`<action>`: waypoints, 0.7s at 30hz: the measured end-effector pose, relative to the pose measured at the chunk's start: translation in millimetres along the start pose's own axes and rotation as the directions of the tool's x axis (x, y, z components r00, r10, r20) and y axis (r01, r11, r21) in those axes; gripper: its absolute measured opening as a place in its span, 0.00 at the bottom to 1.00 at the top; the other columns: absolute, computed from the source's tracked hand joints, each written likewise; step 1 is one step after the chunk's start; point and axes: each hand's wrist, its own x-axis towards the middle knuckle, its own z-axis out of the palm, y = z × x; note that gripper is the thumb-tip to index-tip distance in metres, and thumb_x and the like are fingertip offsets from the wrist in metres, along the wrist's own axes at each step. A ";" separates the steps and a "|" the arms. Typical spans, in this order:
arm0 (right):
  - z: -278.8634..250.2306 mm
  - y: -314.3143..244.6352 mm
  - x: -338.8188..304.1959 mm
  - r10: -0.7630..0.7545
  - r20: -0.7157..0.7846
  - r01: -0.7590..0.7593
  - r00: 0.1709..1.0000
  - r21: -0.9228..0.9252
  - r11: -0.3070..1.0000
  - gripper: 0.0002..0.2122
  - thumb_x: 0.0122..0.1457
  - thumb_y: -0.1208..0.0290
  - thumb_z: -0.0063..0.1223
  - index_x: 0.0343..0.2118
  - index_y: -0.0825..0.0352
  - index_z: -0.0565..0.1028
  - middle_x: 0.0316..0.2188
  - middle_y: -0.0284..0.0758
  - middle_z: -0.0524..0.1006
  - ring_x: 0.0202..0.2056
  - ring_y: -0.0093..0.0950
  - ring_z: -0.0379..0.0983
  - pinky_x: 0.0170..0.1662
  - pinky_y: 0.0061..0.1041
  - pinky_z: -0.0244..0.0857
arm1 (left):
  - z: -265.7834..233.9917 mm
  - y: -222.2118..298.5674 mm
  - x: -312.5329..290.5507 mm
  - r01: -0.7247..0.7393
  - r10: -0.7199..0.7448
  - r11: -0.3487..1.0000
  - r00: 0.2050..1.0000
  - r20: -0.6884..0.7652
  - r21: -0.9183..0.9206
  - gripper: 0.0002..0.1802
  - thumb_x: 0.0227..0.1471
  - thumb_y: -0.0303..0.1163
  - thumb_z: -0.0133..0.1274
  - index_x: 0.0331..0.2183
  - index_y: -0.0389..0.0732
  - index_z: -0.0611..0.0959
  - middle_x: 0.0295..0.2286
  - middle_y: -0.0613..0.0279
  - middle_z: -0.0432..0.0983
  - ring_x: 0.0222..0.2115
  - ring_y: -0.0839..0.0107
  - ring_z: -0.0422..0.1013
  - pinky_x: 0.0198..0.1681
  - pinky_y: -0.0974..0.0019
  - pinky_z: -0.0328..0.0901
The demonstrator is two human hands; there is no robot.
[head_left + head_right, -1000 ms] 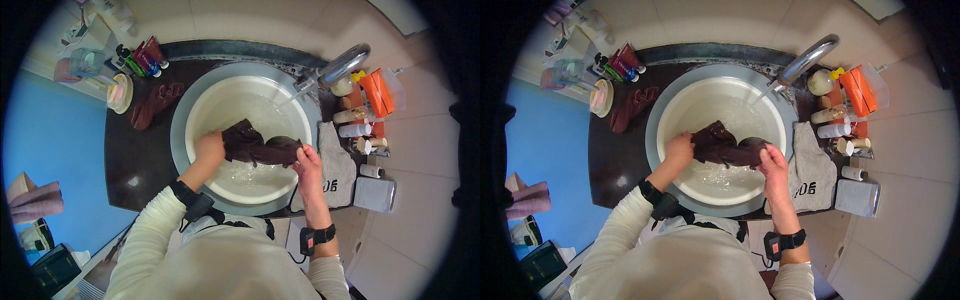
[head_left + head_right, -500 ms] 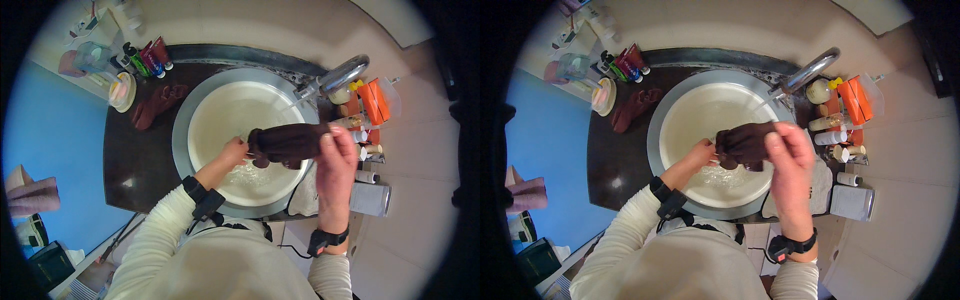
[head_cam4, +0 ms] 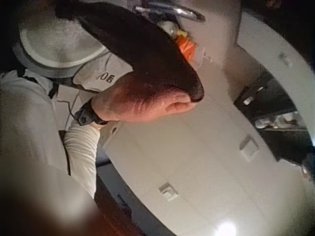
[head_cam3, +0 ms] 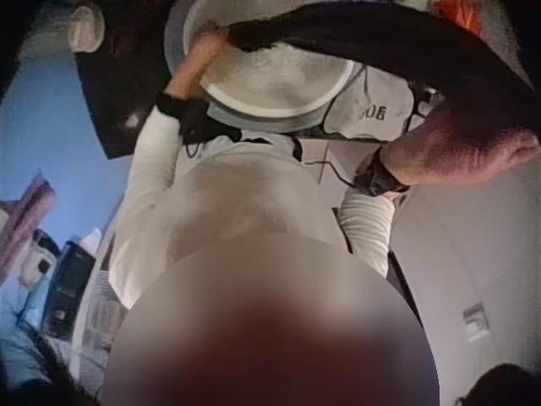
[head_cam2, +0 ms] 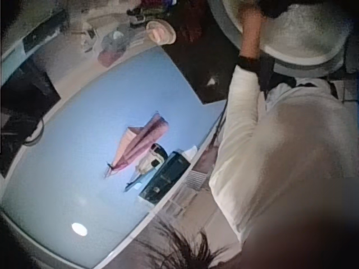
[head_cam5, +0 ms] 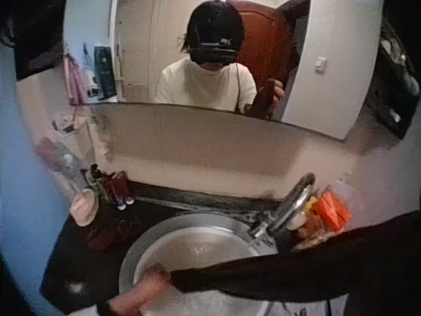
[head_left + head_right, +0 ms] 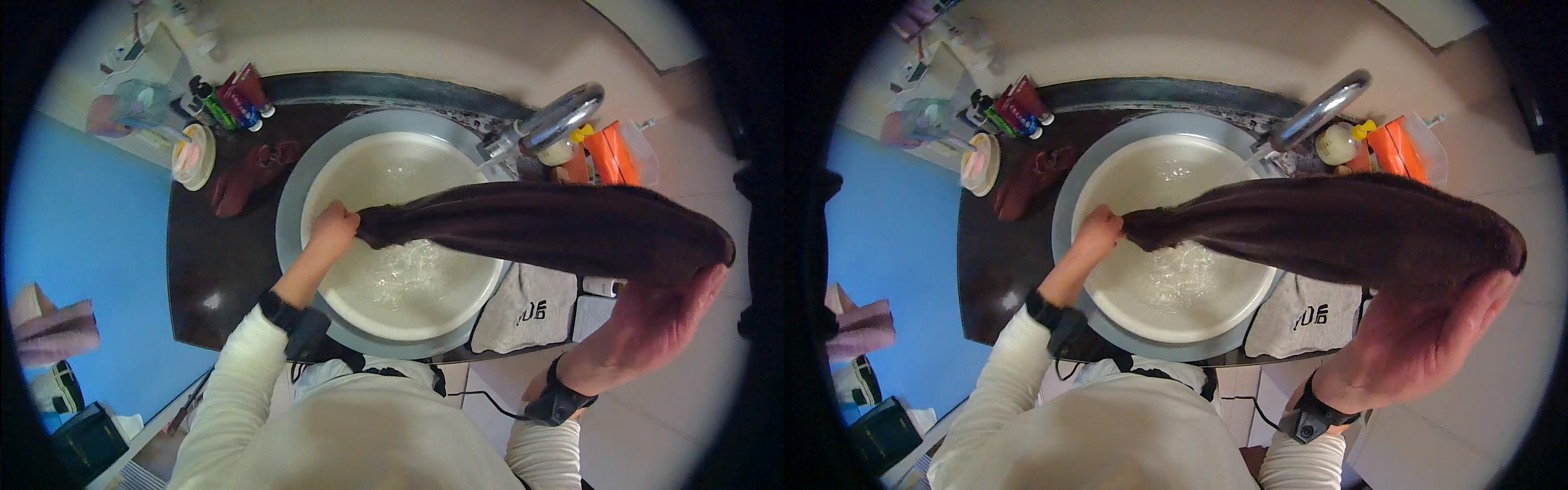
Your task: The person walks from a bedroom to a bathroom, turns on the tap, and repeatedly wets, wrings, and rinses a brown cloth in a sink basin. The cloth is handled by hand under running water and wrung out multiple times.
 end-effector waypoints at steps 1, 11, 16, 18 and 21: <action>-2.9 1.7 -2.8 0.035 0.119 -0.027 0.992 -0.065 0.998 0.13 0.62 0.68 0.42 0.48 0.65 0.67 0.46 0.40 0.72 0.45 0.34 0.71 0.49 0.37 0.67 | -1.7 3.8 -3.3 0.065 -0.066 0.983 0.998 -0.003 -0.172 0.12 0.49 0.32 0.50 0.29 0.32 0.72 0.27 0.43 0.73 0.32 0.44 0.70 0.37 0.50 0.65; -97.9 227.2 -105.1 0.757 0.004 0.275 0.653 -0.933 -0.232 0.26 0.48 0.55 0.59 0.50 0.60 0.69 0.50 0.42 0.63 0.48 0.44 0.64 0.47 0.37 0.64 | 65.0 27.0 -6.2 -0.042 0.047 0.877 0.999 0.002 0.479 0.29 0.54 0.48 0.46 0.56 0.57 0.62 0.60 0.49 0.38 0.58 0.40 0.44 0.49 0.36 0.56; -119.0 287.3 -152.4 0.831 0.170 0.622 0.530 -0.744 -0.245 0.34 0.50 0.58 0.55 0.61 0.47 0.54 0.63 0.36 0.48 0.61 0.49 0.42 0.48 0.59 0.55 | 97.0 8.6 14.0 -0.009 -0.046 0.779 0.996 0.073 0.626 0.29 0.55 0.53 0.41 0.58 0.64 0.59 0.62 0.53 0.31 0.61 0.41 0.32 0.49 0.27 0.49; -125.1 299.0 -153.0 0.894 0.170 0.685 0.415 -0.705 -0.184 0.31 0.53 0.62 0.51 0.60 0.44 0.56 0.64 0.35 0.46 0.63 0.47 0.40 0.48 0.60 0.55 | 101.9 -4.3 14.6 -0.057 0.004 0.806 0.996 0.091 0.589 0.29 0.55 0.50 0.43 0.57 0.62 0.61 0.61 0.50 0.34 0.61 0.41 0.34 0.50 0.25 0.46; -129.0 307.1 -139.6 0.921 0.157 0.731 0.356 -0.661 -0.170 0.30 0.52 0.67 0.50 0.59 0.44 0.58 0.60 0.38 0.54 0.58 0.49 0.52 0.46 0.51 0.62 | 108.5 -13.4 21.0 -0.066 0.027 0.854 0.996 0.083 0.517 0.27 0.54 0.45 0.46 0.55 0.56 0.65 0.58 0.47 0.47 0.59 0.43 0.41 0.50 0.28 0.46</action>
